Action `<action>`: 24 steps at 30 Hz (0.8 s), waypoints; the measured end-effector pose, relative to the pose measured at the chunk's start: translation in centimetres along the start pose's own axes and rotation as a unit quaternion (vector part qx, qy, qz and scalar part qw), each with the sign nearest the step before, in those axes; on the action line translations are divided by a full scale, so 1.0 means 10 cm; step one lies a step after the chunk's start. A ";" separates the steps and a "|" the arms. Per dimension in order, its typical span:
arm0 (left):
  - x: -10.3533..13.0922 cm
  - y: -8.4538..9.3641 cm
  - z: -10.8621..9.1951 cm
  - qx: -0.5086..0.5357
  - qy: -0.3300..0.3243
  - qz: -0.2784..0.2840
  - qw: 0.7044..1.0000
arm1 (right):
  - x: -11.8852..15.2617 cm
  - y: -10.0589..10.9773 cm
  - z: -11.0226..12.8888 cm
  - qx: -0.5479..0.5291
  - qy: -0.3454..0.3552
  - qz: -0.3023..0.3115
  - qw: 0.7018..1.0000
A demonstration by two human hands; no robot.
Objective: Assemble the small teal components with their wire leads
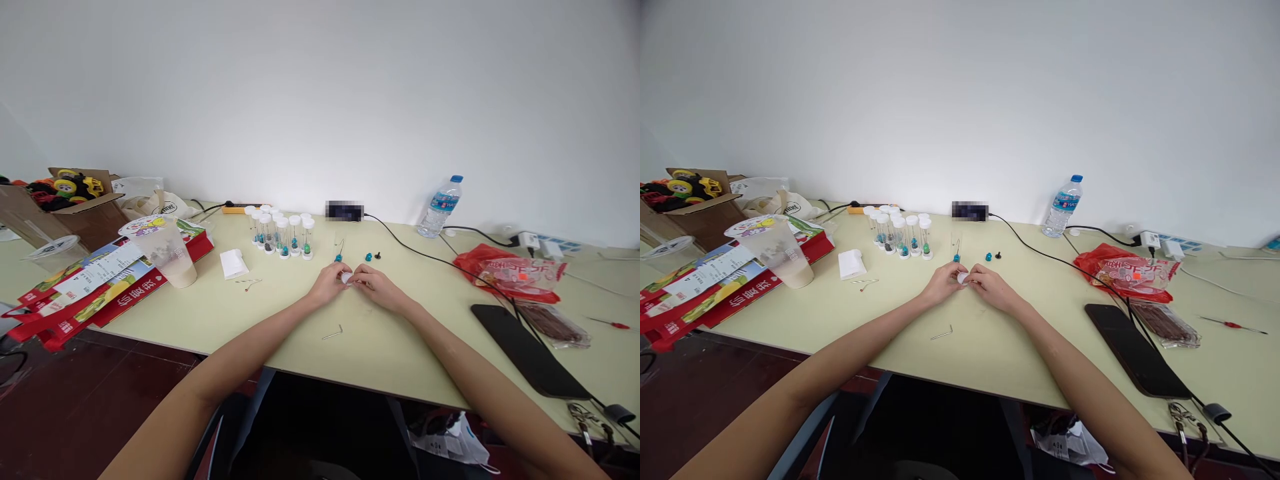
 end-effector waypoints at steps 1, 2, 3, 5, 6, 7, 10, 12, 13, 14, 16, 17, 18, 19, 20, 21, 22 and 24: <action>0.00 0.00 -0.01 -0.001 -0.008 0.000 1.000 | 0.00 0.00 0.00 -0.001 0.001 0.000 1.000; 0.00 0.00 -0.02 -0.002 -0.013 0.000 1.000 | 0.00 -0.01 0.00 -0.002 0.003 0.000 1.000; 0.00 0.00 -0.02 -0.004 -0.015 -0.001 1.000 | 0.00 -0.02 -0.01 -0.002 0.004 0.001 1.000; 0.00 0.00 -0.02 -0.007 -0.016 -0.003 1.000 | -0.01 -0.03 -0.01 0.001 0.004 0.004 1.000; 0.00 0.01 -0.01 -0.008 -0.015 -0.005 1.000 | -0.01 -0.04 -0.01 0.002 0.003 0.005 1.000; 0.00 0.01 -0.01 -0.010 -0.014 -0.006 1.000 | -0.01 -0.04 -0.01 0.002 0.001 0.005 1.000; 0.00 0.01 -0.01 -0.013 -0.010 -0.008 1.000 | -0.02 -0.05 -0.02 -0.013 -0.008 -0.001 1.000; 0.00 0.01 -0.01 -0.016 -0.010 -0.007 1.000 | -0.03 -0.07 -0.02 -0.034 -0.020 -0.009 0.999; 0.01 0.01 -0.01 -0.017 -0.009 -0.006 1.000 | -0.03 -0.08 -0.03 -0.049 -0.028 -0.013 0.998; 0.01 0.01 -0.01 -0.019 -0.008 -0.005 1.000 | -0.04 -0.09 -0.05 -0.066 -0.039 -0.018 0.997; 0.01 0.00 0.00 -0.027 -0.002 -0.002 1.000 | -0.04 -0.12 -0.08 -0.101 -0.067 -0.027 0.992; 0.01 0.00 0.01 -0.033 0.003 0.000 0.999 | -0.05 -0.13 -0.10 -0.118 -0.082 -0.032 0.989; 0.01 -0.01 0.02 -0.042 0.010 0.000 0.999 | -0.05 -0.14 -0.11 -0.132 -0.095 -0.036 0.986; 0.01 -0.01 0.04 -0.051 0.018 0.001 0.999 | -0.05 -0.15 -0.13 -0.143 -0.107 -0.039 0.983; 0.01 -0.01 0.05 -0.060 0.027 0.002 0.998 | -0.05 -0.16 -0.14 -0.152 -0.116 -0.042 0.981; 0.00 -0.01 0.06 -0.068 0.036 0.006 0.997 | -0.04 -0.16 -0.14 -0.158 -0.123 -0.046 0.979; 0.00 -0.01 0.08 -0.076 0.043 0.010 0.996 | -0.04 -0.16 -0.15 -0.163 -0.127 -0.049 0.977; 0.00 0.01 0.08 -0.100 0.051 0.016 0.994 | -0.05 -0.15 -0.15 -0.168 -0.130 -0.057 0.976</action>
Point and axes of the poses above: each hand's wrist, its own x-axis away from the middle knuckle, its own y-axis out of the back of the hand, z = x × y, the point moved 4 cm from there along -x, towards the middle knuckle, and after that the axes turned 5 degrees about x, right-handed, at the moved point
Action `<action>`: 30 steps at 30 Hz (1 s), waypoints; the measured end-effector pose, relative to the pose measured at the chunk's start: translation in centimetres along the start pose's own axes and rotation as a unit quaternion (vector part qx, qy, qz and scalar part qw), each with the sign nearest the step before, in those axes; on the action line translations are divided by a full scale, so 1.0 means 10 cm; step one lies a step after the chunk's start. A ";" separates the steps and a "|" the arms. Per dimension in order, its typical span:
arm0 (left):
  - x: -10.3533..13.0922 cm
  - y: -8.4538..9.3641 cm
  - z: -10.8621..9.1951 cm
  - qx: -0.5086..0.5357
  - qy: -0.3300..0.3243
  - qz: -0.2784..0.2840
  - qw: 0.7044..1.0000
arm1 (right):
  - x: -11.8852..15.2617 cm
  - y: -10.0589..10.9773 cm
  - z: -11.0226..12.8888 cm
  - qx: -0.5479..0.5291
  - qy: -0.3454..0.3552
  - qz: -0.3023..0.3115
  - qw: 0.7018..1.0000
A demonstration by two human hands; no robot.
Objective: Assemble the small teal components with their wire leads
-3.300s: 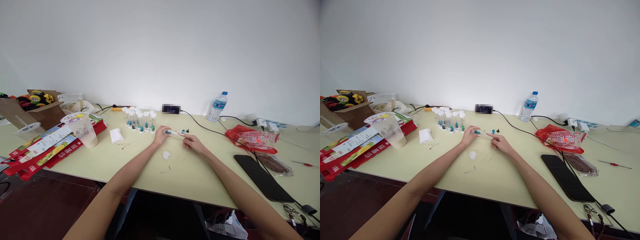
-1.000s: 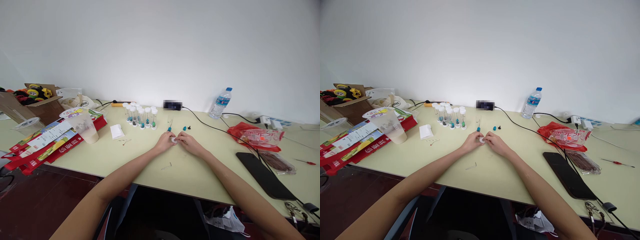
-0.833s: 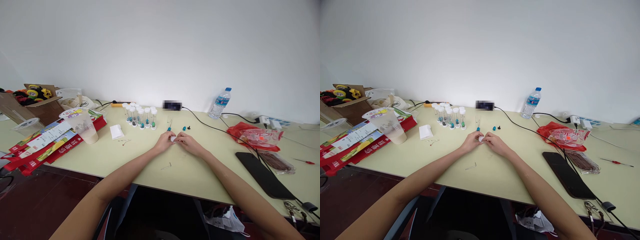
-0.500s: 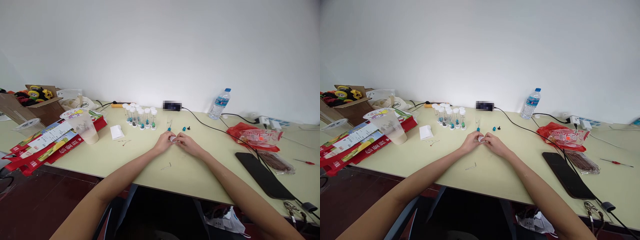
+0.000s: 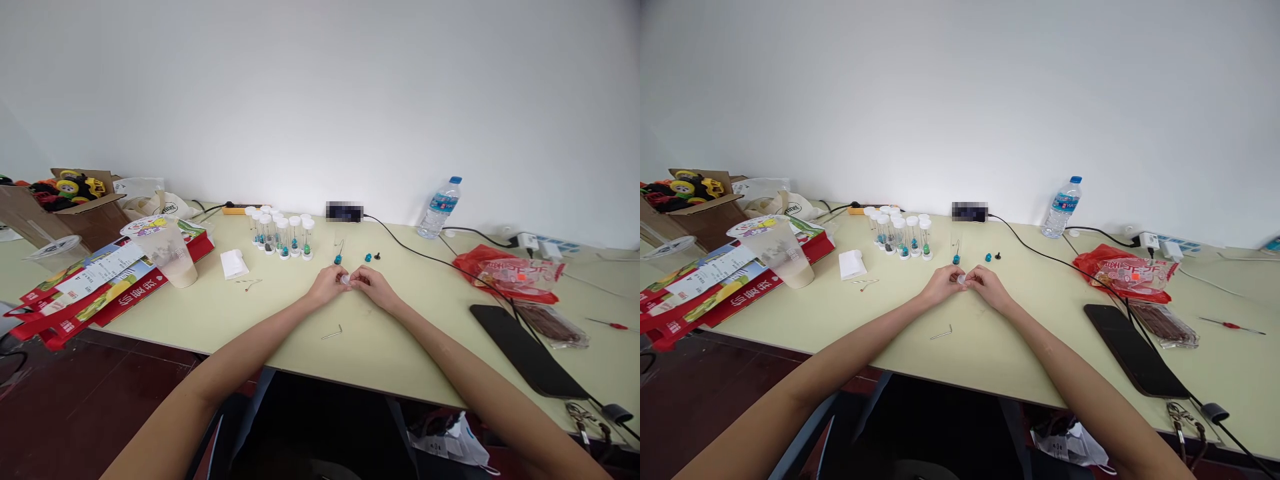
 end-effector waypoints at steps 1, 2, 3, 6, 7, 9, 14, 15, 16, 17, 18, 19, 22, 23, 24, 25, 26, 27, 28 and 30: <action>0.00 0.01 0.00 -0.015 0.000 0.002 1.000 | 0.00 0.00 0.00 -0.001 0.002 -0.002 1.000; 0.00 0.03 0.00 -0.028 -0.001 0.003 1.000 | 0.00 0.01 0.01 -0.001 0.005 -0.002 1.000; -0.01 0.04 0.00 -0.037 -0.002 0.004 0.999 | 0.00 0.01 0.02 0.000 0.008 -0.001 1.000; 0.00 0.07 0.02 -0.019 0.008 0.012 1.000 | -0.01 0.02 0.01 0.006 0.012 -0.006 1.000; 0.00 0.07 0.03 -0.004 0.016 0.012 1.000 | -0.01 0.03 0.00 0.009 0.012 -0.010 1.000; 0.00 0.07 0.06 0.027 0.033 0.010 0.999 | -0.02 0.05 -0.02 0.019 0.010 -0.020 1.000; -0.01 0.06 0.10 0.066 0.050 0.024 0.996 | -0.02 0.08 -0.11 0.054 0.000 -0.026 0.998; -0.02 0.07 0.10 0.068 0.052 0.030 0.996 | -0.02 0.08 -0.12 0.061 0.000 -0.019 0.998; -0.02 0.08 0.10 0.069 0.054 0.038 0.995 | -0.02 0.07 -0.12 0.067 0.003 -0.009 0.998; -0.02 0.10 0.10 0.070 0.056 0.046 0.995 | -0.02 0.06 -0.11 0.071 0.009 0.002 0.997; -0.02 0.11 0.10 0.071 0.057 0.056 0.994 | -0.02 0.05 -0.11 0.072 0.017 0.014 0.997; -0.02 0.13 0.10 0.071 0.058 0.066 0.994 | -0.01 0.04 -0.10 0.072 0.026 0.026 0.997; -0.01 0.17 0.08 0.070 0.059 0.084 0.992 | -0.01 0.02 -0.08 0.059 0.042 0.045 0.996; 0.00 0.18 0.08 0.069 0.059 0.086 0.992 | -0.01 0.02 -0.08 0.053 0.043 0.046 0.997; 0.00 0.19 0.07 0.067 0.060 0.086 0.992 | -0.01 0.01 -0.08 0.048 0.042 0.046 0.997; 0.00 0.20 0.07 0.065 0.060 0.085 0.992 | -0.01 0.01 -0.08 0.042 0.040 0.045 0.997; 0.00 0.20 0.07 0.062 0.061 0.084 0.993 | -0.01 0.01 -0.08 0.037 0.038 0.043 0.998; 0.00 0.20 0.07 0.058 0.061 0.084 0.993 | -0.01 0.01 -0.08 0.033 0.036 0.043 0.998; 0.00 0.19 0.07 0.055 0.062 0.084 0.993 | -0.01 0.02 -0.08 0.031 0.034 0.044 0.998; -0.01 0.19 0.07 0.050 0.062 0.082 0.993 | -0.01 0.02 -0.07 0.028 0.031 0.048 0.998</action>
Point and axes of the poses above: each hand's wrist, its own x-axis away from the middle knuckle, its own y-axis out of the back of the hand, z = x × y, the point moved 4 cm from there along -x, towards the middle knuckle, and after that the axes turned 5 degrees about x, right-handed, at the moved point
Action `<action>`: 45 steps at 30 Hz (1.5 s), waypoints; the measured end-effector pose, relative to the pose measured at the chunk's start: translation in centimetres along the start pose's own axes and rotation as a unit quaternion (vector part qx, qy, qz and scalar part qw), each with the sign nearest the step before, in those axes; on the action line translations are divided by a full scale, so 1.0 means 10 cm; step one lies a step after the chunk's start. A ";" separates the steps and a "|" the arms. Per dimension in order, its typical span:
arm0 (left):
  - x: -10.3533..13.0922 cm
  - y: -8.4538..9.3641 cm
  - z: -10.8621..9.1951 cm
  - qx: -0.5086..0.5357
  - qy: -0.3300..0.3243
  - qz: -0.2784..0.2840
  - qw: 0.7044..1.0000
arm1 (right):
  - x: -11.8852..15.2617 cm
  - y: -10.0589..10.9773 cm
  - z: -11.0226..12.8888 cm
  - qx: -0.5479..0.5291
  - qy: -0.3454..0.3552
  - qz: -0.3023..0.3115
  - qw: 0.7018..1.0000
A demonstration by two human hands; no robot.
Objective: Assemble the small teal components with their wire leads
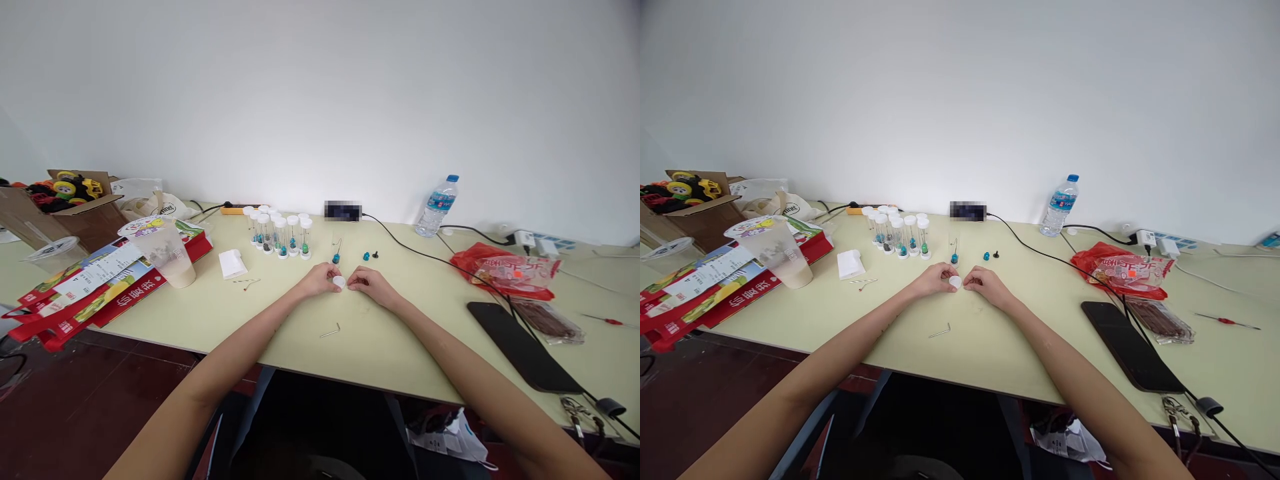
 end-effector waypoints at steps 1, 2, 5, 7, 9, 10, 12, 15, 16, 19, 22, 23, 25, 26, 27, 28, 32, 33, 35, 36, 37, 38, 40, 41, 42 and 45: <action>0.00 0.00 0.00 -0.002 -0.001 0.000 1.000 | 0.00 0.01 0.00 0.001 0.000 0.000 1.000; 0.00 0.00 0.00 -0.004 -0.001 0.000 1.000 | -0.01 0.02 0.00 0.004 -0.001 -0.005 1.000; 0.01 0.02 0.00 -0.020 0.006 0.009 1.000 | -0.01 0.09 -0.07 0.022 -0.015 -0.071 0.997; 0.02 0.05 0.00 -0.047 0.016 0.009 0.999 | 0.00 0.17 -0.17 0.030 -0.051 -0.142 0.988; 0.05 0.10 -0.03 -0.089 0.026 -0.001 0.996 | 0.03 0.24 -0.32 0.035 -0.104 -0.203 0.973; 0.06 0.13 -0.05 -0.113 0.029 -0.008 0.993 | 0.04 0.27 -0.40 0.038 -0.130 -0.223 0.965; 0.11 0.19 -0.11 -0.164 0.026 -0.024 0.986 | 0.05 0.32 -0.55 0.047 -0.171 -0.248 0.952; 0.24 0.24 -0.26 -0.225 0.007 -0.035 0.974 | 0.00 0.40 -0.73 0.060 -0.204 -0.263 0.941; 0.29 0.24 -0.32 -0.233 -0.004 -0.033 0.972 | -0.03 0.42 -0.78 0.063 -0.211 -0.264 0.939; 0.52 0.18 -0.48 -0.216 -0.026 -0.004 0.976 | -0.13 0.47 -0.88 0.072 -0.221 -0.263 0.936; 0.76 0.08 -0.58 -0.173 -0.018 0.051 0.983 | -0.19 0.50 -0.93 0.080 -0.228 -0.266 0.933; 0.84 0.04 -0.60 -0.165 -0.012 0.065 0.984 | -0.19 0.51 -0.94 0.081 -0.231 -0.268 0.932; 0.96 -0.03 -0.63 -0.156 -0.003 0.088 0.984 | -0.18 0.51 -0.94 0.083 -0.234 -0.271 0.930; 1.00 -0.06 -0.64 -0.156 0.000 0.094 0.983 | -0.16 0.51 -0.93 0.082 -0.235 -0.271 0.930; 1.04 -0.09 -0.65 -0.159 0.000 0.098 0.982 | -0.13 0.50 -0.92 0.081 -0.235 -0.270 0.930; 1.06 -0.11 -0.66 -0.166 0.000 0.098 0.981 | -0.11 0.50 -0.91 0.079 -0.235 -0.270 0.931; 1.09 -0.21 -0.67 -0.202 -0.019 0.103 0.974 | 0.00 0.48 -0.86 0.068 -0.237 -0.269 0.931; 1.09 -0.23 -0.67 -0.212 -0.029 0.103 0.971 | 0.02 0.47 -0.85 0.065 -0.238 -0.268 0.931; 1.09 -0.26 -0.68 -0.238 -0.048 0.105 0.964 | 0.05 0.46 -0.82 0.058 -0.234 -0.260 0.935; 1.09 -0.27 -0.68 -0.251 -0.057 0.106 0.960 | 0.06 0.45 -0.80 0.053 -0.229 -0.253 0.938; 1.10 -0.28 -0.69 -0.264 -0.065 0.106 0.957 | 0.07 0.44 -0.77 0.049 -0.221 -0.243 0.943; 1.10 -0.29 -0.70 -0.275 -0.072 0.105 0.953 | 0.08 0.43 -0.74 0.043 -0.211 -0.232 0.948; 1.11 -0.30 -0.72 -0.291 -0.078 0.099 0.948 | 0.09 0.40 -0.66 0.033 -0.186 -0.206 0.960; 1.11 -0.30 -0.73 -0.295 -0.077 0.095 0.948 | 0.10 0.38 -0.61 0.030 -0.173 -0.194 0.965; 1.12 -0.30 -0.74 -0.294 -0.074 0.091 0.949 | 0.10 0.37 -0.57 0.027 -0.160 -0.182 0.970; 1.10 -0.30 -0.74 -0.261 -0.060 0.077 0.960 | 0.11 0.33 -0.48 0.028 -0.138 -0.160 0.977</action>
Point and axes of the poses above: each hand's wrist, its own x-axis away from the middle knuckle, its own y-axis out of the back of the hand, z = x × y, the point moved 4 cm from there along -x, towards the middle knuckle, and after that the axes turned 5 degrees about x, right-handed, at the moved point
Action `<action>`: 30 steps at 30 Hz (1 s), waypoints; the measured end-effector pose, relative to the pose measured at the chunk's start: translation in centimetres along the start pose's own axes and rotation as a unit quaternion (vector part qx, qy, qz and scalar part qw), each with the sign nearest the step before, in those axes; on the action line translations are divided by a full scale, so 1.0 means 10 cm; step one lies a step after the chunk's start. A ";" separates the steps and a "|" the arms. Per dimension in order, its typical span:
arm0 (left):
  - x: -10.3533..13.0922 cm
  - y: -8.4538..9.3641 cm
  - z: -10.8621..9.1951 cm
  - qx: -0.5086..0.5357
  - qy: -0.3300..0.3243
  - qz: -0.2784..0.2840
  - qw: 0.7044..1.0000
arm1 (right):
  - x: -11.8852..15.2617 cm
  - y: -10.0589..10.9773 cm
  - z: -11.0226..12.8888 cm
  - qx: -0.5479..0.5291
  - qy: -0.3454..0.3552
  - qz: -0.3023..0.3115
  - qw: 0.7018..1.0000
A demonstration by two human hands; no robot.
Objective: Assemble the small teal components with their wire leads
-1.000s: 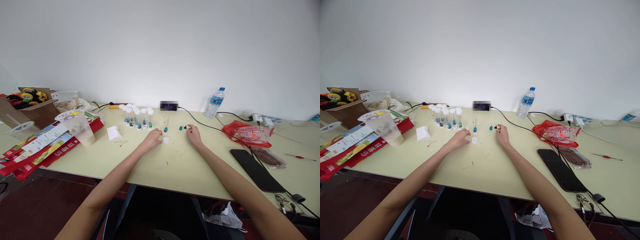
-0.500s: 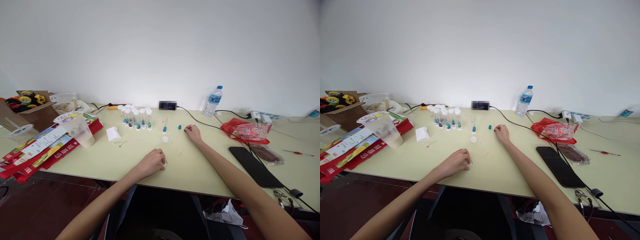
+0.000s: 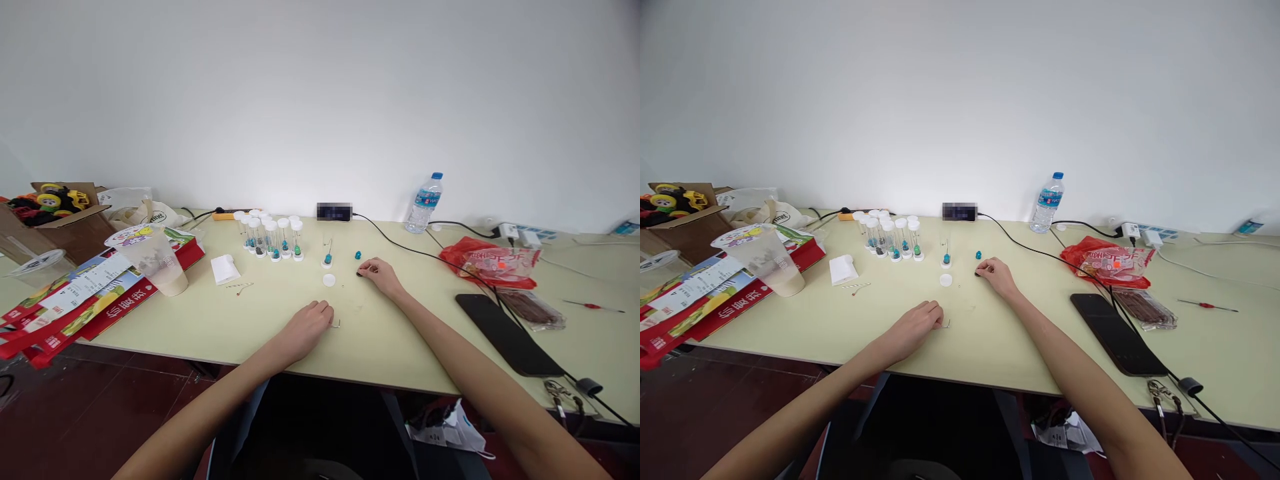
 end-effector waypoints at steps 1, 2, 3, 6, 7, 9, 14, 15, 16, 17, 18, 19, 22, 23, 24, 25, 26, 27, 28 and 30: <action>-0.01 0.00 0.01 0.022 0.005 -0.010 1.000 | 0.01 0.00 0.02 0.002 0.003 0.002 1.000; -0.03 0.01 0.03 0.049 0.008 -0.021 0.999 | 0.01 0.00 0.03 0.003 0.005 0.002 1.000; -0.06 0.01 0.06 0.079 0.012 -0.033 0.996 | 0.01 0.01 0.05 0.004 0.006 -0.001 1.000; -0.17 0.01 0.17 0.190 0.027 -0.061 0.980 | 0.04 0.05 0.15 0.003 0.024 -0.023 0.999; -0.22 0.01 0.22 0.235 0.036 -0.067 0.969 | 0.06 0.07 0.21 -0.002 0.032 -0.027 0.999; -0.32 0.02 0.31 0.340 0.056 -0.078 0.935 | 0.11 0.07 0.35 -0.030 0.051 -0.009 0.998; -0.57 0.06 0.43 0.521 0.099 -0.125 0.838 | 0.27 -0.03 0.73 -0.168 0.093 0.129 0.973; -0.62 0.06 0.44 0.542 0.107 -0.123 0.824 | 0.29 -0.04 0.78 -0.183 0.099 0.143 0.968; -0.67 0.05 0.44 0.559 0.115 -0.119 0.813 | 0.30 -0.05 0.82 -0.194 0.102 0.150 0.964; -0.72 0.04 0.44 0.570 0.122 -0.115 0.804 | 0.30 -0.04 0.83 -0.203 0.102 0.150 0.962; -0.77 0.02 0.45 0.576 0.128 -0.110 0.800 | 0.30 -0.04 0.83 -0.209 0.098 0.144 0.962; -0.81 -0.01 0.45 0.577 0.132 -0.106 0.799 | 0.29 -0.02 0.82 -0.215 0.090 0.135 0.963; -0.93 -0.06 0.48 0.547 0.122 -0.111 0.821 | 0.26 0.01 0.75 -0.232 0.061 0.118 0.964; -0.96 -0.07 0.48 0.524 0.112 -0.119 0.836 | 0.25 0.02 0.72 -0.238 0.055 0.118 0.963; -0.99 -0.07 0.48 0.495 0.100 -0.128 0.854 | 0.24 0.03 0.70 -0.243 0.052 0.118 0.961; -1.00 -0.07 0.48 0.463 0.087 -0.136 0.872 | 0.23 0.03 0.69 -0.249 0.049 0.115 0.960; -1.02 -0.07 0.47 0.429 0.074 -0.143 0.889 | 0.23 0.04 0.68 -0.253 0.049 0.111 0.960; -1.02 -0.06 0.46 0.394 0.062 -0.148 0.905 | 0.22 0.04 0.67 -0.256 0.050 0.110 0.959; -1.02 -0.05 0.45 0.361 0.049 -0.153 0.919 | 0.22 0.04 0.68 -0.256 0.053 0.114 0.959; -1.01 -0.02 0.41 0.299 0.023 -0.167 0.939 | 0.22 0.03 0.69 -0.247 0.060 0.140 0.957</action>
Point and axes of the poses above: each hand's wrist, its own x-axis away from the middle knuckle, its own y-axis out of the back of the hand, z = x × y, the point moved 4 cm from there along -x, towards the middle knuckle, and after that the axes turned 5 degrees about x, right-handed, at the moved point
